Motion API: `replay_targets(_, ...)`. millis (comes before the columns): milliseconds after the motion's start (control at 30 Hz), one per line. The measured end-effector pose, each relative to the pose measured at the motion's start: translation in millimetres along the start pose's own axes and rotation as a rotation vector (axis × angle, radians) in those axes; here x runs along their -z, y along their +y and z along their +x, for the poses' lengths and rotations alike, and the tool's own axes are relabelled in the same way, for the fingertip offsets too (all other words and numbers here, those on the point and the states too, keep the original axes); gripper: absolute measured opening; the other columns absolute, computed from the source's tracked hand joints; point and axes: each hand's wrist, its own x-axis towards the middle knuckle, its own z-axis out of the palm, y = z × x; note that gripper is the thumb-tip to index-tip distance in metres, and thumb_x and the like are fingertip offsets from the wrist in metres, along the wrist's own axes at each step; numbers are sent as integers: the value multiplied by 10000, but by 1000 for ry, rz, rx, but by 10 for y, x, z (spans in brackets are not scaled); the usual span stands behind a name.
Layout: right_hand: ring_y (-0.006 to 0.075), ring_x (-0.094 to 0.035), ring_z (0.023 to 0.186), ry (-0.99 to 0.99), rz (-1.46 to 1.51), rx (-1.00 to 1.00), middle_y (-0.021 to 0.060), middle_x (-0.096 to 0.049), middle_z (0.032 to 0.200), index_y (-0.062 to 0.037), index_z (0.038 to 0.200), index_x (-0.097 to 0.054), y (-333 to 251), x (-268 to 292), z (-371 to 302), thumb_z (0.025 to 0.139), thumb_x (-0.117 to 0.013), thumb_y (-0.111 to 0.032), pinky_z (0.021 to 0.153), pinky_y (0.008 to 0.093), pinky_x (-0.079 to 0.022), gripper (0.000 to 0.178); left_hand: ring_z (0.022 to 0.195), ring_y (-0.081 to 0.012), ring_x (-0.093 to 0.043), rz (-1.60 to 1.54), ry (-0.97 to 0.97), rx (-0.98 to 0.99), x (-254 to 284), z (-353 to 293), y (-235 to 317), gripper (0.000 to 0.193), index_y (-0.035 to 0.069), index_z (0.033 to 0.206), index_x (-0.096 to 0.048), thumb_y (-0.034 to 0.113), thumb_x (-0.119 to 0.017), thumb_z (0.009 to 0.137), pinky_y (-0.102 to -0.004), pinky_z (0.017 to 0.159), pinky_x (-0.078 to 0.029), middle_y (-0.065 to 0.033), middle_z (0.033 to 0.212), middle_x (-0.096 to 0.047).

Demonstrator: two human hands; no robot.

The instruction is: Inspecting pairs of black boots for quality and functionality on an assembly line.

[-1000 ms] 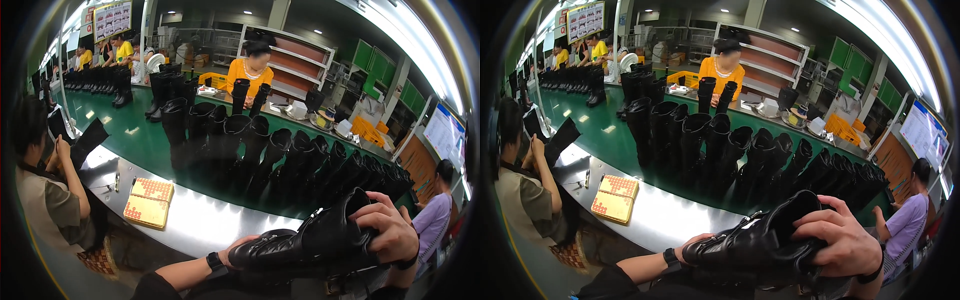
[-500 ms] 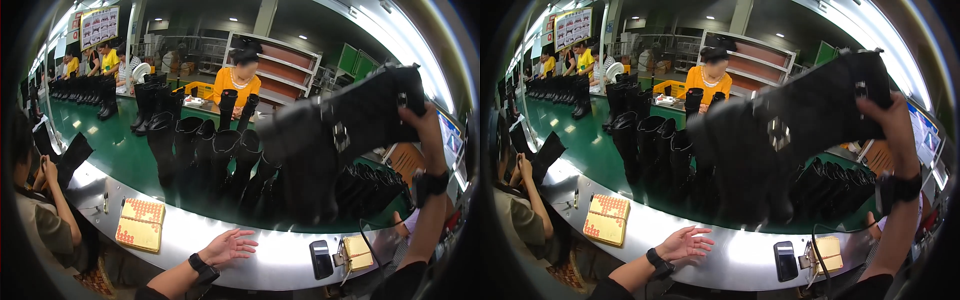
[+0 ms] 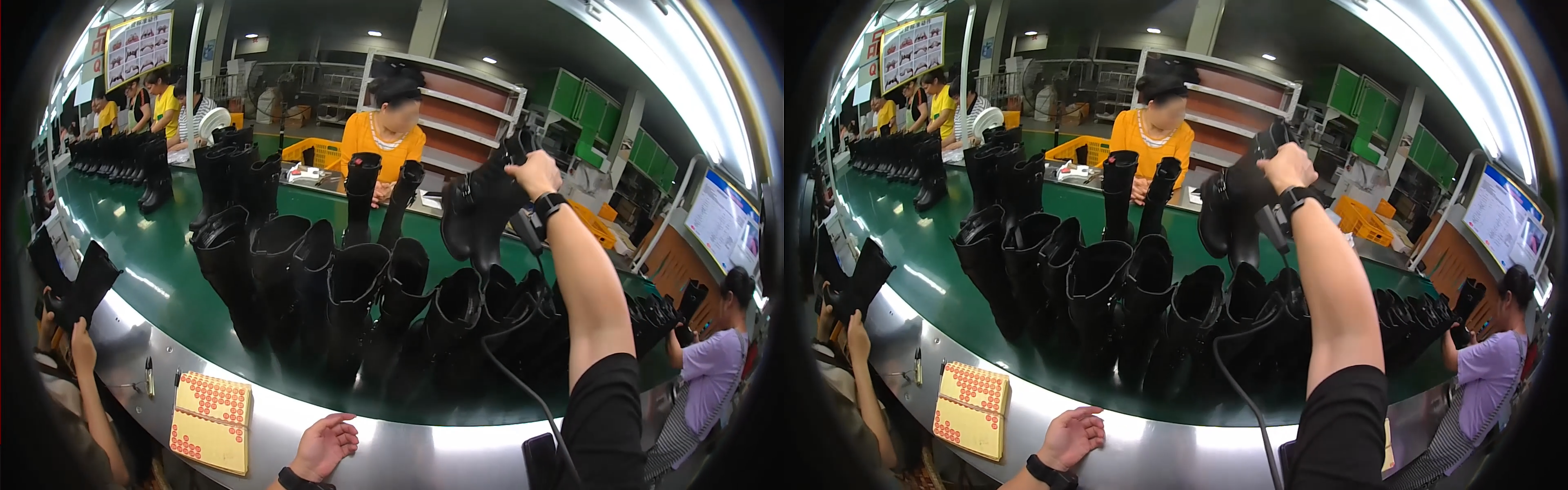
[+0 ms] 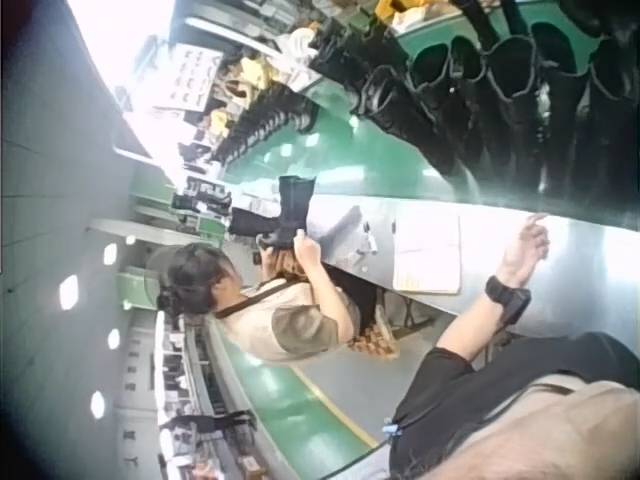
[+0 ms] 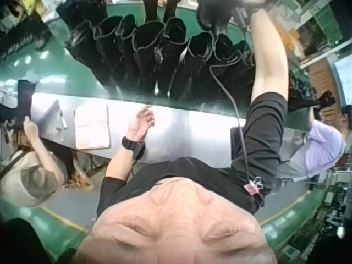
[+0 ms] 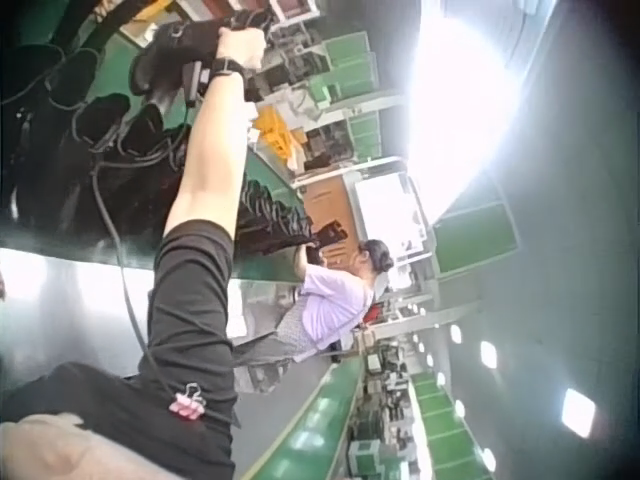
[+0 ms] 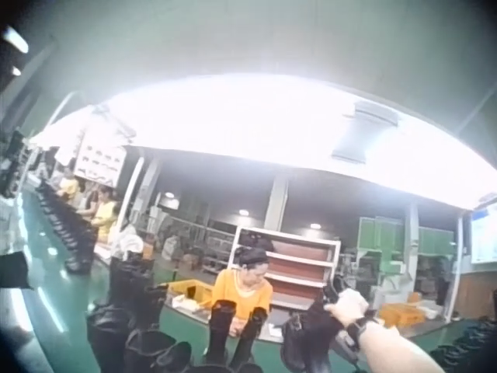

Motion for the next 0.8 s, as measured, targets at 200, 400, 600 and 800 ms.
replay_targets(200, 355, -578, 1165, -619, -358, 366, 218, -589, 1269, -70, 1240, -616, 272, -1357, -231, 649, -813, -523, 991, 409, -452, 770, 790, -273, -596, -1, -9, 21, -35, -3, 18, 347, -41, 1109, -590, 222, -432, 947, -386, 761, -490, -160, 868, -627)
replay_targets(400, 298, -661, 993, -599, -174, 385, 154, -707, 1021, -128, 1012, -743, 543, -1696, -23, 721, -766, -479, 913, 372, -502, 457, 796, -275, -594, 55, -29, -10, -40, 2, 19, 337, -31, 1097, -597, 229, -427, 966, -384, 767, -487, -162, 866, -622)
replay_targets(600, 346, -536, 1155, -326, 31, 296, 190, -576, 1195, -128, 1076, -694, 686, -1588, -124, 664, -804, -278, 1023, 400, -420, 453, 793, -280, -594, 35, -44, 33, 20, 37, 43, 327, -34, 1079, -599, 218, -419, 974, -383, 764, -486, -168, 859, -619)
replay_targets(800, 324, -581, 1083, 32, 307, 507, 154, -635, 1088, -101, 1002, -706, 598, -678, 116, 706, -741, -216, 962, 404, -467, 320, 798, -243, -593, 88, -80, 14, 75, 60, 35, 296, -18, 1108, -566, 218, -434, 987, -363, 753, -483, -130, 842, -621)
